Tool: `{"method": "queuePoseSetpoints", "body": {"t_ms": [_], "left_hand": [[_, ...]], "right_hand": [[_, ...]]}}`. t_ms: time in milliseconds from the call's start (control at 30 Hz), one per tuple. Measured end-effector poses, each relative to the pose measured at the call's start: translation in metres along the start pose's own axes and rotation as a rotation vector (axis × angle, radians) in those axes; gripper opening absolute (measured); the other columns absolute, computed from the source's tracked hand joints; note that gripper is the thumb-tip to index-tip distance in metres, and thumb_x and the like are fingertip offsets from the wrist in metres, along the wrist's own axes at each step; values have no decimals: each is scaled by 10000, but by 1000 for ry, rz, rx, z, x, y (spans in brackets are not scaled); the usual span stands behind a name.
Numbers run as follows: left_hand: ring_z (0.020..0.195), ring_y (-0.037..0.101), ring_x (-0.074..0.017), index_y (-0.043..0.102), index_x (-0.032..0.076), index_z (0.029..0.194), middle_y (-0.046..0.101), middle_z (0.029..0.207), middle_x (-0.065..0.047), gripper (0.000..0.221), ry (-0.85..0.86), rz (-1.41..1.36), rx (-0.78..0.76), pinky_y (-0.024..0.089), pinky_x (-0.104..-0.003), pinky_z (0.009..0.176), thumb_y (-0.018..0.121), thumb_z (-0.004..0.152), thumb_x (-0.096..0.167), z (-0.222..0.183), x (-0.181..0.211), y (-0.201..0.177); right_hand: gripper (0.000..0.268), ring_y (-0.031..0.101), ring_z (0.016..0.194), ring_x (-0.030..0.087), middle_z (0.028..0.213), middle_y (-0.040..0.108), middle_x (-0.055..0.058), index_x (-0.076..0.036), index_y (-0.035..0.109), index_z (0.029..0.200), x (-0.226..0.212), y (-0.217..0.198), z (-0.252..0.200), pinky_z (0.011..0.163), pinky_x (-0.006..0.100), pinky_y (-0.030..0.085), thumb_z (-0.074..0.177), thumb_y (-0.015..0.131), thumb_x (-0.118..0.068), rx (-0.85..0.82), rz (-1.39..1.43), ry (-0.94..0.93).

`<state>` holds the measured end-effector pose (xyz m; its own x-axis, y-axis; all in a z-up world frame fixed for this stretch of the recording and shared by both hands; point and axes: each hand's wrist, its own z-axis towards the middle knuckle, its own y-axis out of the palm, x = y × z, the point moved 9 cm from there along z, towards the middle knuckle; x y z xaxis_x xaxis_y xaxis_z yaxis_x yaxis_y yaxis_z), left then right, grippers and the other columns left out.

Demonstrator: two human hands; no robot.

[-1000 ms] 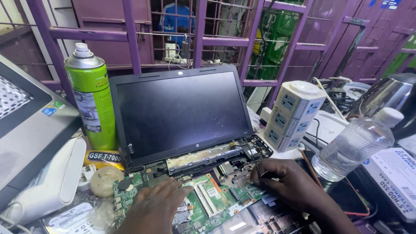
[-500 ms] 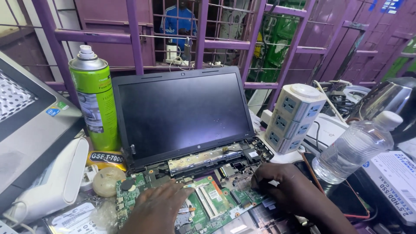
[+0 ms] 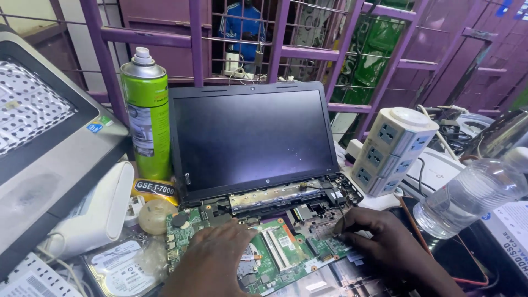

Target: Reinstalling and aligning a motherboard within a laptop chassis while managing internal cables.

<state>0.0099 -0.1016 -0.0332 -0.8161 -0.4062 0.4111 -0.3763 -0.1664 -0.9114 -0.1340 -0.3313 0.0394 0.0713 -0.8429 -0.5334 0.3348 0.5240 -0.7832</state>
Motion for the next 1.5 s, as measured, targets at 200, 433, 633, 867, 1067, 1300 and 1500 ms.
{"method": "queuePoseSetpoints", "body": {"t_ms": [200, 433, 633, 867, 1067, 1300, 1500], "left_hand": [[1538, 297, -261, 394, 213, 1567, 419, 1625, -27, 1221, 19, -6, 4, 188, -560, 1227, 1031, 655, 718, 0, 1, 0], [1551, 251, -290, 364, 185, 1580, 362, 1652, -62, 1259, 18, 40, 1, 168, -574, 1231, 1064, 680, 716, 0, 1, 2], [1551, 263, -276, 384, 175, 1567, 381, 1641, -58, 1169, 11, 16, 8, 183, -565, 1224, 1008, 699, 648, -5, 7, -4], [1555, 263, -229, 378, 235, 1578, 364, 1657, -2, 1173, -35, 45, -15, 163, -534, 1247, 1008, 695, 683, -2, -1, 3], [1569, 246, -240, 389, 204, 1576, 364, 1658, -31, 1169, -34, 31, 5, 181, -518, 1240, 987, 683, 664, -5, 7, -7], [1539, 298, -248, 424, 197, 1554, 415, 1623, -34, 1133, -19, 31, 25, 205, -521, 1230, 991, 670, 623, -4, 5, -6], [1530, 274, -291, 431, 253, 1570, 433, 1604, -37, 1083, 26, 6, 43, 170, -589, 1214, 940, 672, 580, -12, 21, -22]], "right_hand": [[102, 822, 843, 120, 916, 859, -1, -159, 843, 932, 4, -4, -1, 757, 252, 628, 832, 829, -145, 30, 52, 46], [44, 801, 838, 123, 920, 816, -17, -169, 790, 907, -5, -1, -1, 745, 260, 614, 865, 797, -180, 1, -63, -76], [95, 765, 828, 168, 923, 756, 17, -119, 758, 942, -29, 3, -1, 746, 292, 568, 947, 683, -177, -45, -75, -120], [216, 728, 842, 209, 950, 706, 42, -87, 743, 1006, -36, 6, -7, 739, 321, 542, 1006, 592, -241, -74, -55, -252], [98, 717, 881, 218, 976, 729, 40, -105, 729, 965, -37, 11, -9, 743, 336, 554, 965, 646, -156, -59, -127, -222], [65, 734, 861, 187, 943, 769, 18, -126, 722, 952, -37, 9, -15, 747, 305, 573, 906, 682, -103, 7, -153, -186], [188, 802, 988, 158, 1074, 853, 9, -144, 802, 1051, -23, -6, -14, 881, 308, 590, 927, 662, -162, 81, -8, -23]]}}
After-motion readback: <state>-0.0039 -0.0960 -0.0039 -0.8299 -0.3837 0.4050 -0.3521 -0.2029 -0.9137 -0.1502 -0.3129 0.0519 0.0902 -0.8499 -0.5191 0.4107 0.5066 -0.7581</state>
